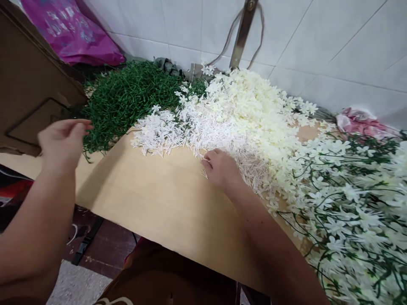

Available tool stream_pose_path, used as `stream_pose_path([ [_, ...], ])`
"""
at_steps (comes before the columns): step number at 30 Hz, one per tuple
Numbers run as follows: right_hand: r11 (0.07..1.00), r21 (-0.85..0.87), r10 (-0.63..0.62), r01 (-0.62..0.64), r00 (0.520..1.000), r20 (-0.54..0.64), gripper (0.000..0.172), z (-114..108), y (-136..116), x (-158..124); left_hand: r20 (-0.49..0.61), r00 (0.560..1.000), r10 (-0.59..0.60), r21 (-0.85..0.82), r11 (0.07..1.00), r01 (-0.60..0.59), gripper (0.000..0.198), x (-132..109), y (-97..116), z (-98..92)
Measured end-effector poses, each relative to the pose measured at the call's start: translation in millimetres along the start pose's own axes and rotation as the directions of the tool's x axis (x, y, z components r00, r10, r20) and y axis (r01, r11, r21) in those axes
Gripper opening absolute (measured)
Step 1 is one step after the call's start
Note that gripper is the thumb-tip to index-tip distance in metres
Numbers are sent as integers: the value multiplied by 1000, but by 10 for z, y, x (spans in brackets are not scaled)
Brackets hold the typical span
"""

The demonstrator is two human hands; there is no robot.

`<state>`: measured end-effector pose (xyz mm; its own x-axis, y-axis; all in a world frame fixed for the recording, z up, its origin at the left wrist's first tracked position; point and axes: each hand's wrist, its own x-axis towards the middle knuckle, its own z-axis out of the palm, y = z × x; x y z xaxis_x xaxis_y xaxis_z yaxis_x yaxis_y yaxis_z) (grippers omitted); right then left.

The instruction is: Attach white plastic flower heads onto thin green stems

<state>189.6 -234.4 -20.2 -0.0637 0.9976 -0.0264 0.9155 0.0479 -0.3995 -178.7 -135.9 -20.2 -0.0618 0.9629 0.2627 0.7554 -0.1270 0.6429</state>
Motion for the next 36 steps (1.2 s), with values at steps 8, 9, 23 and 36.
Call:
stream_pose_path([
  [8,976,-213,90,-41,970,225,15,70,-263,-192,412,832,371,206,852,-482,28,-77,1201,1076],
  [9,978,-202,92,-46,971,221,15,62,-247,-216,435,811,392,217,828,-517,29,-75,1281,1151],
  [23,990,-87,131,-108,934,333,15,-140,-38,-312,300,945,130,415,874,-252,28,752,1337,1375],
  [36,993,112,21,-39,987,161,16,-169,130,-270,248,954,169,196,956,-220,11,876,1610,1131],
])
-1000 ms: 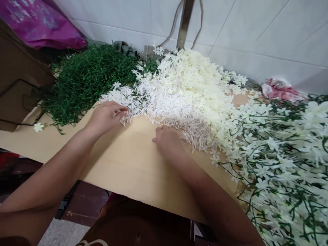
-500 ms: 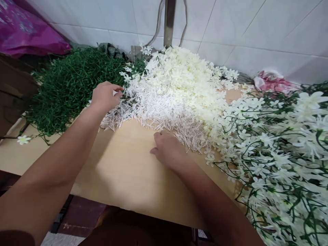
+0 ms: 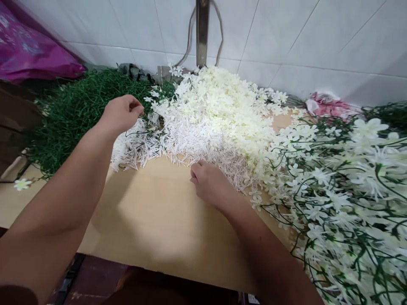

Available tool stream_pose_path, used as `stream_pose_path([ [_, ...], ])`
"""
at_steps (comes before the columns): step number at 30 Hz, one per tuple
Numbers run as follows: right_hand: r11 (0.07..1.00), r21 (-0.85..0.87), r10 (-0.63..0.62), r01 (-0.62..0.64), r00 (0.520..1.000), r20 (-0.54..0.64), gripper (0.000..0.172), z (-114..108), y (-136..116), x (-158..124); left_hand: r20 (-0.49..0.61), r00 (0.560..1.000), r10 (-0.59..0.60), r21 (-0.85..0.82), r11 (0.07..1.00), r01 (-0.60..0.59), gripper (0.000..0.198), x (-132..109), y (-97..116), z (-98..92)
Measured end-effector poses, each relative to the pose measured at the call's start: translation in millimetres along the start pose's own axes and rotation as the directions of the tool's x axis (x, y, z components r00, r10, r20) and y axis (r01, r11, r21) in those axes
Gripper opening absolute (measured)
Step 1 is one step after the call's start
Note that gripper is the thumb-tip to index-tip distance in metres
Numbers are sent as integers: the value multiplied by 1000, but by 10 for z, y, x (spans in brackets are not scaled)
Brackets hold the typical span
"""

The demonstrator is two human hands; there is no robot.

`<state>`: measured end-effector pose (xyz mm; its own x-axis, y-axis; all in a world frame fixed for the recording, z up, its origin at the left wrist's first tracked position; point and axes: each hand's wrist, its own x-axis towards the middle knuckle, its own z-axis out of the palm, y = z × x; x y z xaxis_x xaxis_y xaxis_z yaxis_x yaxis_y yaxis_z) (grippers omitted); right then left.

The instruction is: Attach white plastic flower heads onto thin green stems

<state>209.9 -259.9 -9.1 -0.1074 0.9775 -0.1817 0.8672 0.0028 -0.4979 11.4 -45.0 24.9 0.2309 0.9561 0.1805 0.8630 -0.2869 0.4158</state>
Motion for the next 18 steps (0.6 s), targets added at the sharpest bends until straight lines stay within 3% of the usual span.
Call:
stream_pose_path([
  [2,997,73,-21,26,998,-64,16,-1,40,25,8,999,47,-222,974,-44,8,-80,92,-86],
  [4,991,128,-33,47,994,-108,16,10,65,50,41,994,102,-449,891,-73,5,-187,181,-130],
  [6,983,173,-42,66,990,-136,15,35,82,71,103,983,154,-560,825,-71,5,-285,257,-125],
  [10,969,240,-16,59,984,-177,13,100,116,105,192,966,172,-424,902,-76,11,-275,295,20],
  [15,948,313,16,50,979,-204,12,167,185,162,8,999,-32,-169,985,33,26,163,168,300],
  [18,924,379,34,45,979,-200,11,205,225,205,-26,999,-37,-59,998,36,37,393,170,429],
])
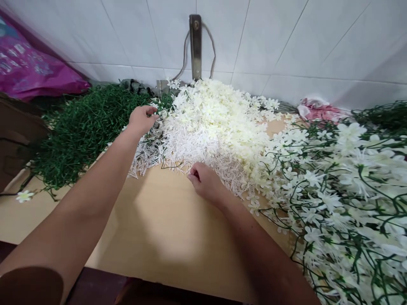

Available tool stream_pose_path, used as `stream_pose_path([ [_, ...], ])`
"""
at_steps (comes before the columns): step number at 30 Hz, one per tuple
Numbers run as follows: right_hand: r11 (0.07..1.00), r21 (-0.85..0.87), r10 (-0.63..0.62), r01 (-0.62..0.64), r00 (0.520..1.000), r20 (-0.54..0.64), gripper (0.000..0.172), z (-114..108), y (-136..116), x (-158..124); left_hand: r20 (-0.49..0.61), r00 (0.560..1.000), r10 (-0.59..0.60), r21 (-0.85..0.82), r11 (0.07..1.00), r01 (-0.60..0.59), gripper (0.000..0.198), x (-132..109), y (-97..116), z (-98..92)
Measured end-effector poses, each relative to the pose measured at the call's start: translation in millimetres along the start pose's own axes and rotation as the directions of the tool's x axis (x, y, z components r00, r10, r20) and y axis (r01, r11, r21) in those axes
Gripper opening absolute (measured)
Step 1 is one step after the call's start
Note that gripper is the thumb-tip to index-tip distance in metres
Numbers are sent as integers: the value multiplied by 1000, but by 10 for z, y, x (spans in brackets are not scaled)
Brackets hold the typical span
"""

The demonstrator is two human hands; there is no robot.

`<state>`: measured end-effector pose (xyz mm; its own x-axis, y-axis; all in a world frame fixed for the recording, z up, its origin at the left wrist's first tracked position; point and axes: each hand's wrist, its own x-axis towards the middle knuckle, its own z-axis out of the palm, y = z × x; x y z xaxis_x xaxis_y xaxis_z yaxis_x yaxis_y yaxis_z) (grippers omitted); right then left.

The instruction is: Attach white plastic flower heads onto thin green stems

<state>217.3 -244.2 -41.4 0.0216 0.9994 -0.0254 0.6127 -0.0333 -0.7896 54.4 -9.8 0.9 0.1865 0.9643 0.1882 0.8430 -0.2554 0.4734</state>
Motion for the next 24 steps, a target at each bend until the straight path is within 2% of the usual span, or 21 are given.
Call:
stream_pose_path([
  [3,997,74,36,-37,999,20,9,34,47,24,19,999,29,103,994,-31,43,113,86,104],
  [8,988,140,58,-61,998,23,8,68,102,31,179,983,37,117,991,-58,34,183,168,153],
  [13,981,183,64,-71,997,44,8,60,129,42,311,943,118,30,991,-133,21,87,92,-96],
  [16,970,221,89,-99,995,54,11,63,129,53,393,911,125,51,986,-157,20,-26,111,-276],
  [18,967,231,102,-109,994,40,12,73,121,58,339,932,126,111,979,-173,29,-95,213,-320],
  [20,968,227,105,-105,994,12,12,88,112,61,199,962,187,123,969,-214,44,-132,396,-276],
  [22,971,217,101,-96,995,-15,11,102,106,61,125,946,299,70,948,-309,63,-113,644,-154],
  [24,973,213,96,-88,995,-29,11,112,110,58,182,912,368,34,924,-380,85,-33,926,10],
])
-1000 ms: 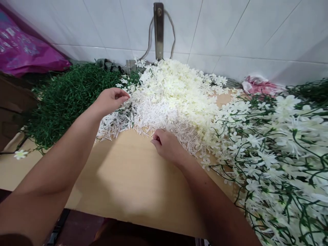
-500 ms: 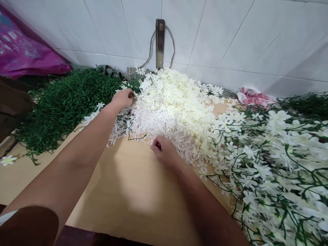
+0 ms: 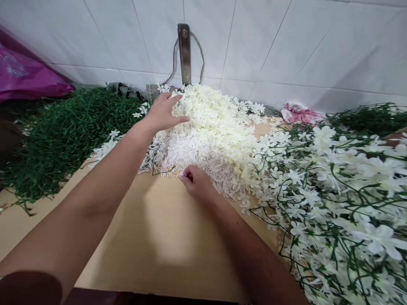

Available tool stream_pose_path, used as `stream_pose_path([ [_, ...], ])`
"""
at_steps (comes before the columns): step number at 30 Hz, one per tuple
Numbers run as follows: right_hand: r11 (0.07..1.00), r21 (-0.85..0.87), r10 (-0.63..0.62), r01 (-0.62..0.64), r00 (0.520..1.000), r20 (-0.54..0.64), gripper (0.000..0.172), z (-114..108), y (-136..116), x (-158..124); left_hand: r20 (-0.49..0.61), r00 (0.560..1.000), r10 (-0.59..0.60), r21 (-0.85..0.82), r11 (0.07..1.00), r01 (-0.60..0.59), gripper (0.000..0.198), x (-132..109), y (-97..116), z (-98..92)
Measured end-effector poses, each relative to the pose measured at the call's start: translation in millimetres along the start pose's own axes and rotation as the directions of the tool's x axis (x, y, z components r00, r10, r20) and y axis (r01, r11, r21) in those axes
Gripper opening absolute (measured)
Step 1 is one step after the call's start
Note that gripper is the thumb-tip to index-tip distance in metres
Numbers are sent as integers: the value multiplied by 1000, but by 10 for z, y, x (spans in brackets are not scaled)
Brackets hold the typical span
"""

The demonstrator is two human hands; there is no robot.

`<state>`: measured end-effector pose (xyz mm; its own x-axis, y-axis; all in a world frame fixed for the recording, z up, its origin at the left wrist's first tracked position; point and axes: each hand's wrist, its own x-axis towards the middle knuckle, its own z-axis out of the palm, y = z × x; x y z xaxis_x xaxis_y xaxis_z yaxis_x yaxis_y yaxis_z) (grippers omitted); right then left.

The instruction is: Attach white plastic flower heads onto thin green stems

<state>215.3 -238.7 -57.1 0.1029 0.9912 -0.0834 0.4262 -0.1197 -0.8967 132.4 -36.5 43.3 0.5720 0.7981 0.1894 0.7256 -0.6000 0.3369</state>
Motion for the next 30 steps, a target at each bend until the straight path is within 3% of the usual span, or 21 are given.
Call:
stream_pose_path([
  [4,999,31,-17,17,1000,10,9,1,30,0,139,989,56,48,997,-63,114,448,406,214],
  [7,993,118,-5,-2,999,54,10,-5,56,13,325,943,67,135,984,-117,114,588,600,352],
  [9,982,187,10,-25,997,82,11,-11,76,28,454,888,80,207,959,-193,97,555,661,434],
  [12,962,270,4,-29,996,93,14,-21,119,55,476,874,101,257,934,-248,73,380,649,474],
  [16,929,371,-40,1,994,98,19,-31,182,84,537,839,86,297,912,-283,79,61,504,339],
  [20,909,417,-59,-1,990,132,23,-22,179,52,526,840,136,298,895,-332,77,-277,345,202],
  [25,946,318,-136,69,972,193,16,-68,27,-89,488,850,196,197,924,-326,82,-648,202,61],
  [27,946,308,-161,103,972,170,17,-126,-33,-142,393,889,235,149,938,-314,78,-769,153,-21],
  [30,931,341,-163,131,984,67,22,-223,-68,-187,149,955,255,142,951,-276,47,-927,94,-128],
])
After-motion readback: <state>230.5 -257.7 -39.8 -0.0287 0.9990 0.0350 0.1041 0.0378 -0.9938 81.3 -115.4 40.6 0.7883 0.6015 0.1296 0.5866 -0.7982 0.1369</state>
